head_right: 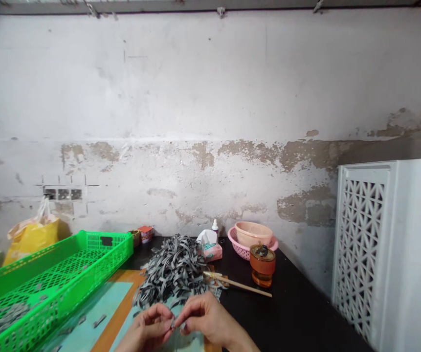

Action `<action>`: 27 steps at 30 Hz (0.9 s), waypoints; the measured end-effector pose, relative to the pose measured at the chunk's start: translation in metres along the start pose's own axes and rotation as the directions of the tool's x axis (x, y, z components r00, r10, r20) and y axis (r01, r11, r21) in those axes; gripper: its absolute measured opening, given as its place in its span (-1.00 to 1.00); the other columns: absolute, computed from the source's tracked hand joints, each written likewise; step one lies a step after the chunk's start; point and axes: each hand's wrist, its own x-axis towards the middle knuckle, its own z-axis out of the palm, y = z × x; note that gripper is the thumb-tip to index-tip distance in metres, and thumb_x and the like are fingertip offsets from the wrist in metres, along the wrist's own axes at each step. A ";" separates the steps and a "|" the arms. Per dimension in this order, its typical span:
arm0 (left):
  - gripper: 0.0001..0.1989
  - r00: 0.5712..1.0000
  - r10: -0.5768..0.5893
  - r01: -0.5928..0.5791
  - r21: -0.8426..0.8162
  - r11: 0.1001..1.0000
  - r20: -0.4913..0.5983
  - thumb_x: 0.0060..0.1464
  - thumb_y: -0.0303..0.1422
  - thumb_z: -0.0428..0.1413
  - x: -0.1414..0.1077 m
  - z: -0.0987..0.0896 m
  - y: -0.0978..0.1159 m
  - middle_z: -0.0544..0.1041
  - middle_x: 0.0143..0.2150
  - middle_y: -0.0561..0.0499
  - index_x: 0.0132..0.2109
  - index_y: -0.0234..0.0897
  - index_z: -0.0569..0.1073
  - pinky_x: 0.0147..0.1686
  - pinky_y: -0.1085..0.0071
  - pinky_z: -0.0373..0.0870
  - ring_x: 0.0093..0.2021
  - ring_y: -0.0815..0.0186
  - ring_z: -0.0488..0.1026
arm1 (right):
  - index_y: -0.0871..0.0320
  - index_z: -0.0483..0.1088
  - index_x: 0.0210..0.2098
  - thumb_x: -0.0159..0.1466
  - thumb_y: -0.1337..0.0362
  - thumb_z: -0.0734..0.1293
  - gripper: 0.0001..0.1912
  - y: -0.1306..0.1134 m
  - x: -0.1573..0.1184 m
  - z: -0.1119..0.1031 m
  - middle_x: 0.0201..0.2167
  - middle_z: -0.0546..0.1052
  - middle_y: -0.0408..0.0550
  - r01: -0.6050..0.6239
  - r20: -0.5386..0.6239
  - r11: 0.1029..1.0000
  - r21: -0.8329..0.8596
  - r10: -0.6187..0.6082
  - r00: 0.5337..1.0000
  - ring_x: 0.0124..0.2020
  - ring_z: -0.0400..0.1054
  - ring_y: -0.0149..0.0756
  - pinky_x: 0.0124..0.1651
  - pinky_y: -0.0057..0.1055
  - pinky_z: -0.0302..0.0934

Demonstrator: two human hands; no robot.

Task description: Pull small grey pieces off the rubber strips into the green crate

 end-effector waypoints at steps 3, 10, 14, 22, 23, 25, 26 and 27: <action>-0.77 1.000 -0.004 0.003 0.019 1.000 0.023 -0.35 -0.47 0.40 -0.007 0.005 0.003 0.48 -0.56 0.09 -0.52 -0.35 0.49 -0.50 0.57 0.26 -0.56 0.46 0.38 | 0.18 0.58 -0.42 0.04 0.26 0.43 -0.87 0.001 -0.002 0.002 -0.53 0.47 -0.16 -0.065 0.064 0.995 0.075 0.060 0.996 -0.53 0.34 -0.44 -0.36 -0.44 0.24; -0.73 1.000 0.021 -0.022 0.088 0.996 0.008 -0.34 -0.42 0.41 -0.013 0.010 0.005 0.51 -0.41 0.06 -0.51 -0.33 0.45 -0.45 0.51 0.31 -0.48 0.42 0.40 | 0.25 0.51 -0.48 -0.06 0.21 0.49 -0.77 -0.004 -0.002 0.005 -0.67 0.47 -0.17 -0.254 0.072 0.954 0.157 0.245 0.967 -0.62 0.37 -0.45 -0.44 -0.48 0.27; -0.70 0.999 0.038 -0.040 0.114 0.993 0.019 -0.35 -0.37 0.42 -0.010 0.008 0.002 0.52 -0.40 0.04 -0.51 -0.32 0.44 -0.43 0.47 0.32 -0.47 0.39 0.40 | 0.25 0.44 -0.53 -0.16 0.23 0.50 -0.74 -0.004 0.002 0.008 -0.74 0.46 -0.18 -0.290 -0.034 0.944 0.159 0.299 0.954 -0.68 0.35 -0.42 -0.52 -0.48 0.26; -0.69 0.995 0.091 -0.098 0.148 0.984 0.050 -0.37 -0.33 0.43 -0.003 0.005 -0.002 0.54 -0.43 -0.01 -0.54 -0.33 0.45 -0.46 0.44 0.30 -0.52 0.40 0.37 | 0.24 0.45 -0.55 -0.10 0.31 0.43 -0.86 0.003 0.002 0.008 -0.74 0.44 -0.21 -0.308 -0.104 0.951 0.025 0.309 0.945 -0.69 0.29 -0.48 -0.55 -0.53 0.15; -0.69 0.993 0.100 -0.108 0.151 0.983 0.062 -0.38 -0.33 0.43 -0.001 0.005 -0.003 0.54 -0.45 -0.01 -0.55 -0.33 0.45 -0.48 0.45 0.29 -0.54 0.40 0.37 | 0.24 0.46 -0.54 -0.09 0.31 0.43 -0.88 0.005 0.002 0.007 -0.73 0.43 -0.22 -0.308 -0.107 0.951 0.004 0.307 0.946 -0.68 0.28 -0.48 -0.54 -0.54 0.14; -0.69 0.988 0.129 -0.142 0.156 0.978 0.089 -0.38 -0.33 0.43 0.002 0.002 -0.006 0.54 -0.48 -0.01 -0.55 -0.34 0.44 -0.50 0.46 0.26 -0.56 0.41 0.36 | 0.25 0.47 -0.54 -0.09 0.34 0.42 -0.90 0.007 0.001 0.006 -0.73 0.42 -0.23 -0.299 -0.112 0.954 -0.029 0.295 0.949 -0.67 0.26 -0.50 -0.54 -0.55 0.10; -0.69 0.985 0.141 -0.156 0.157 0.975 0.102 -0.38 -0.34 0.43 0.004 0.000 -0.008 0.54 -0.49 -0.01 -0.55 -0.34 0.44 -0.51 0.47 0.25 -0.56 0.42 0.35 | 0.25 0.48 -0.54 -0.08 0.35 0.42 -0.91 0.008 0.001 0.006 -0.73 0.41 -0.24 -0.293 -0.112 0.955 -0.039 0.287 0.951 -0.67 0.24 -0.51 -0.55 -0.55 0.08; -0.68 0.983 0.149 -0.165 0.157 0.974 0.109 -0.38 -0.34 0.43 0.006 -0.002 -0.010 0.53 -0.50 0.00 -0.55 -0.34 0.44 -0.51 0.48 0.23 -0.57 0.42 0.35 | 0.25 0.48 -0.54 -0.08 0.36 0.41 -0.91 0.008 0.001 0.006 -0.73 0.40 -0.24 -0.282 -0.109 0.958 -0.045 0.275 0.955 -0.67 0.23 -0.52 -0.55 -0.55 0.06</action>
